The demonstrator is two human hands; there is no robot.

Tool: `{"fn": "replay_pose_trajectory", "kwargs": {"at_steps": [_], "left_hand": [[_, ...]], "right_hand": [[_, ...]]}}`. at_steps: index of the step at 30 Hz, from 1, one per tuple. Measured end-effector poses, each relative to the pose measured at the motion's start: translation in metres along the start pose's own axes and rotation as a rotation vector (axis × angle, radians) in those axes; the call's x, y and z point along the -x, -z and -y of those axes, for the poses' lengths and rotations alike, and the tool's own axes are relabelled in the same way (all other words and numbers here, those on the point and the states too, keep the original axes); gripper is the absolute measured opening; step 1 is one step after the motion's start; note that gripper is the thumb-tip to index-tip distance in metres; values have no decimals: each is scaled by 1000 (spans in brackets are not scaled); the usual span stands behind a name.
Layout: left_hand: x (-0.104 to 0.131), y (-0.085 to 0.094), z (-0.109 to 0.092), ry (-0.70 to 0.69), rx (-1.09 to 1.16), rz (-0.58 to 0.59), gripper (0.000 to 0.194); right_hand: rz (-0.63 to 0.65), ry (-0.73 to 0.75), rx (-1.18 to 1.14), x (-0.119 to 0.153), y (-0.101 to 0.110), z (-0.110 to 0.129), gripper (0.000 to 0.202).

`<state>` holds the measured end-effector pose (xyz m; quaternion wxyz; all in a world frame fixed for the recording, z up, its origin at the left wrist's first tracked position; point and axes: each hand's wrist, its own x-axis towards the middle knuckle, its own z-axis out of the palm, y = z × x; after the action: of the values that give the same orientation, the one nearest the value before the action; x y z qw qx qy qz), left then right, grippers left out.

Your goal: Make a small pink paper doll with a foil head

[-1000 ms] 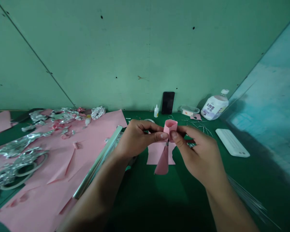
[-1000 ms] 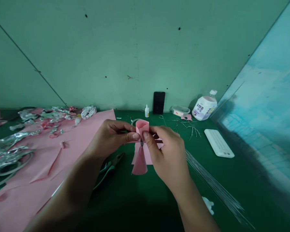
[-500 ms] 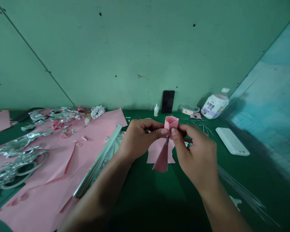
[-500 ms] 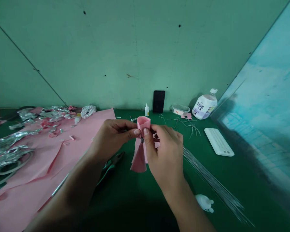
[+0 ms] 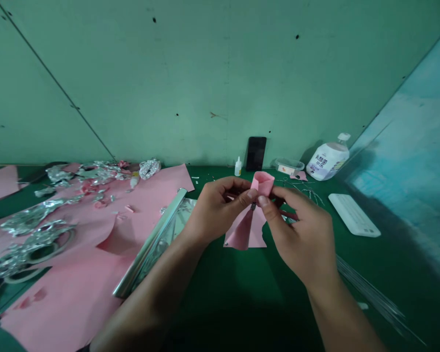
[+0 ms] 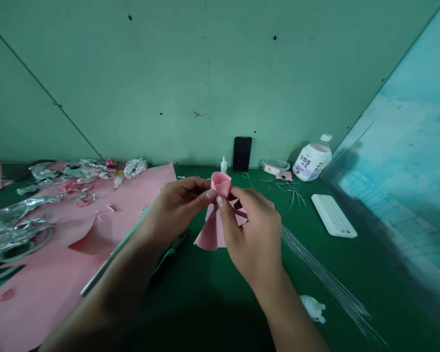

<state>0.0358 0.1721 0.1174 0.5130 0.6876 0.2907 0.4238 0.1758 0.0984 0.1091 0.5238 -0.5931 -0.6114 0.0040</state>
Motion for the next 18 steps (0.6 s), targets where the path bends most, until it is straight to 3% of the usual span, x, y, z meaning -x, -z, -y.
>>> {"fn": "replay_pose_trajectory", "kwargs": {"at_steps": [5,13,18], "left_hand": [[0,0,-1,12,-15,-3,23],[1,-7,3,-43,-127,-37,23],[0,-5,6,-57,-78,9,23]], "right_hand": [[22,-97,-65,-2,2,0,15],[-55,-63,32,-1,-2,-2,12],[-59,-89,7,-2,-2,-3,12]]}}
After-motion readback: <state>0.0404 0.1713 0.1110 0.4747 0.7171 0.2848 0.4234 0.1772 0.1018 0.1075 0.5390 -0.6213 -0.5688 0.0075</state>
